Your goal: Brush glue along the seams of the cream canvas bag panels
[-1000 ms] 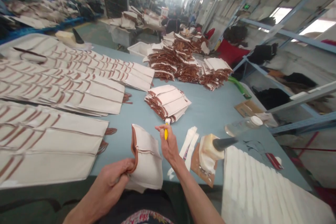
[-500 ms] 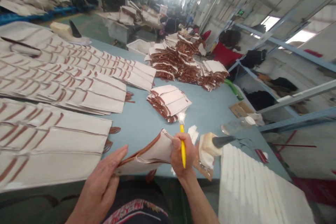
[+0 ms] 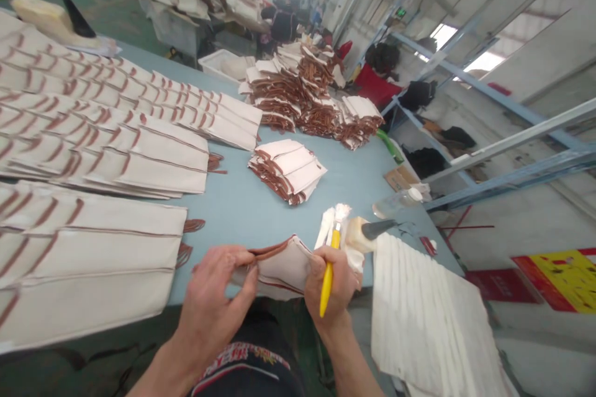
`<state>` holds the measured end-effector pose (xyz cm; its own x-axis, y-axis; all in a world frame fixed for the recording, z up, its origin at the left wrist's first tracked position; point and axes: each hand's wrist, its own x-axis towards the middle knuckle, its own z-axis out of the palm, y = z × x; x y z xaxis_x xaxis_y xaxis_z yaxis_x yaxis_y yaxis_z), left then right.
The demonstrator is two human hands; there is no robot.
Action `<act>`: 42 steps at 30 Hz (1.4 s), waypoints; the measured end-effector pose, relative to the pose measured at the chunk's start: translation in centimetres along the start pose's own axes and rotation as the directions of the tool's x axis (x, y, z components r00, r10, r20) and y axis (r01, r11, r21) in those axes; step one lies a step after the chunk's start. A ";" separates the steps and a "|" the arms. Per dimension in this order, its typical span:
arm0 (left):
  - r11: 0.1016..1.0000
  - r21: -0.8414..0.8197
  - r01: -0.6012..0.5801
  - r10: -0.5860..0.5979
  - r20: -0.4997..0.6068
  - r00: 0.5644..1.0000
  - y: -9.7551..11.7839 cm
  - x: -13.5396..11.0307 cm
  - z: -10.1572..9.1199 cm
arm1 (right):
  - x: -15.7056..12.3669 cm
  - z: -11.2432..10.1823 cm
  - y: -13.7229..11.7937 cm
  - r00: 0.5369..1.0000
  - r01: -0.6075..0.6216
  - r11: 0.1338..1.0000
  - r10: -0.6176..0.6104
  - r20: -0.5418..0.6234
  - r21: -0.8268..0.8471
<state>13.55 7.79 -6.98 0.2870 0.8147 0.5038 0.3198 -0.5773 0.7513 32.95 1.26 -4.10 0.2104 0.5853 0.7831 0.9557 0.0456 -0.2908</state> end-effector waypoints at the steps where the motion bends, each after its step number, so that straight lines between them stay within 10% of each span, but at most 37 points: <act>1: 0.997 -0.032 0.077 -0.074 0.095 0.993 0.3 0.0 -0.2 | 0.0 0.1 0.1 1.000 0.010 0.999 -0.011 0.014 0.038; 5: 0.917 -0.072 0.393 -0.321 0.453 0.832 2.8 0.8 -0.9 | -0.5 0.8 1.2 0.984 0.122 0.953 -0.152 0.088 0.278; 10: 0.751 -0.215 0.624 -0.347 0.675 0.651 5.4 1.9 0.6 | -1.2 0.8 3.6 0.965 0.114 0.891 -0.204 0.162 0.439; 13: 0.770 -0.226 0.596 -0.349 0.633 0.691 5.9 1.3 2.1 | -1.2 0.1 5.3 0.966 0.069 0.848 -0.189 0.178 0.525; 17: 0.913 -0.183 0.365 -0.248 0.461 0.852 6.6 0.0 3.2 | 0.2 -2.6 6.8 0.960 -0.232 0.728 0.063 0.274 0.645; 22: 0.999 -0.031 -0.013 0.020 0.237 0.971 6.7 -1.5 3.9 | 2.7 -7.0 6.0 0.808 -0.565 0.415 0.452 0.378 0.713; 26: 0.978 0.089 -0.188 0.168 0.196 0.966 6.5 -2.4 4.2 | 3.3 -8.6 4.7 0.725 -0.653 0.308 0.520 0.452 0.693; 42: 0.859 0.332 -0.390 0.364 0.140 0.921 6.6 -4.9 3.5 | -1.1 -9.6 2.6 0.694 -0.710 0.316 0.464 0.550 0.629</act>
<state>17.41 -0.17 -5.99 0.5070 0.5326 0.6777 0.4622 -0.8316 0.3078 37.14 -7.07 -0.43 0.4762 0.8729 0.1059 0.0229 0.1081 -0.9939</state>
